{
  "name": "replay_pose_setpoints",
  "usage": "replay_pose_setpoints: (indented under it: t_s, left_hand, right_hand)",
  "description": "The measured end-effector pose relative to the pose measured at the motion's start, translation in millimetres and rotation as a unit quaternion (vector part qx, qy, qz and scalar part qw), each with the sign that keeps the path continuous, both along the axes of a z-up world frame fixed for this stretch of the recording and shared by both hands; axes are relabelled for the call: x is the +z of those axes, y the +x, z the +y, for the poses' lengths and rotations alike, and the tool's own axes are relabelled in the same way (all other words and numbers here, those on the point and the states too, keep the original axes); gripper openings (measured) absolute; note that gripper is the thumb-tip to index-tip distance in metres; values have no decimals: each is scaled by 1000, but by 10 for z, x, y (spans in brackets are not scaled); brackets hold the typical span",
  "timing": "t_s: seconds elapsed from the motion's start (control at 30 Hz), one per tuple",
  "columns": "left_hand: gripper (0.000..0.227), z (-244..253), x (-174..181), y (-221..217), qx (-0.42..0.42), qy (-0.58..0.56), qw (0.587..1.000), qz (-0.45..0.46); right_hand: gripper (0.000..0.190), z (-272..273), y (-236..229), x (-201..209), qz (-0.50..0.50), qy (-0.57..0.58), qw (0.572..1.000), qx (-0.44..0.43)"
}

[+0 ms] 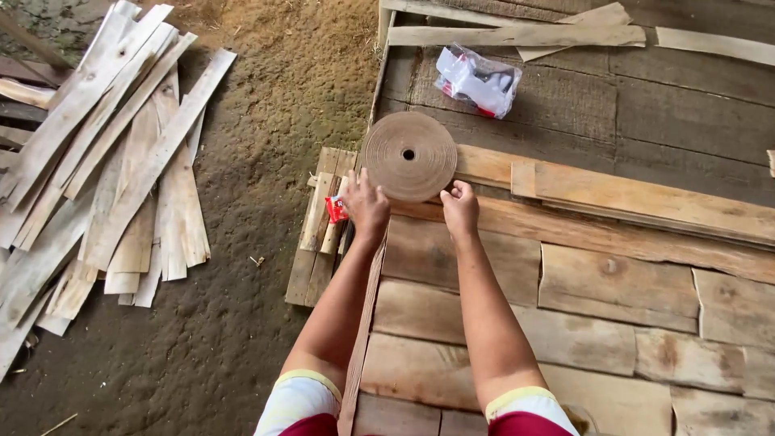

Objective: The person uses a utility knife to score and cut thin wooden strips on a wooden workbench. They then handle a roll of thin wooden veneer, unroll a strip, and apply a brown paste from a small container onto the strip.

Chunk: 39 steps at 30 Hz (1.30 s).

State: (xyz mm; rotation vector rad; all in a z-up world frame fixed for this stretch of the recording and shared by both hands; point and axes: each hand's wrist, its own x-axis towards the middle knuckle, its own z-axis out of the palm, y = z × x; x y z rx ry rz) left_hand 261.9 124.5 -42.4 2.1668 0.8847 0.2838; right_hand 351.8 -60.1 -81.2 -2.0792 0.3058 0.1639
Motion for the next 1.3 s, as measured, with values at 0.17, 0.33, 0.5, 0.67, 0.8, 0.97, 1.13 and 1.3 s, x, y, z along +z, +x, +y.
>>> replay_pose_setpoints:
  t_s: [0.17, 0.33, 0.5, 0.67, 0.8, 0.97, 1.13, 1.3]
  left_hand:
    - [62, 328, -585, 535, 29, -14, 994, 100]
    - [51, 461, -779, 659, 51, -20, 994, 98]
    - [44, 446, -698, 593, 75, -48, 996, 5]
    - [43, 266, -378, 346, 87, -255, 941, -207]
    - [43, 117, 350, -109, 57, -514, 764, -385]
    - [66, 171, 355, -836, -153, -664, 615, -397]
    - [65, 332, -283, -1857, -331, -682, 508, -410]
    - [87, 269, 676, -2544, -372, -701, 426, -434]
  right_hand:
    - [56, 77, 137, 253, 33, -31, 999, 12]
    - [65, 181, 185, 365, 42, 117, 992, -19]
    - [83, 351, 99, 680, 29, 137, 989, -55]
    - [53, 269, -26, 900, -8, 341, 939, -56]
    - [44, 163, -343, 1410, 15, 506, 861, -41]
    - [40, -3, -706, 1205, 55, 539, 840, -15]
    - [38, -4, -1559, 1427, 126, 565, 815, 12]
    - [33, -111, -2382, 1493, 240, 501, 823, 119]
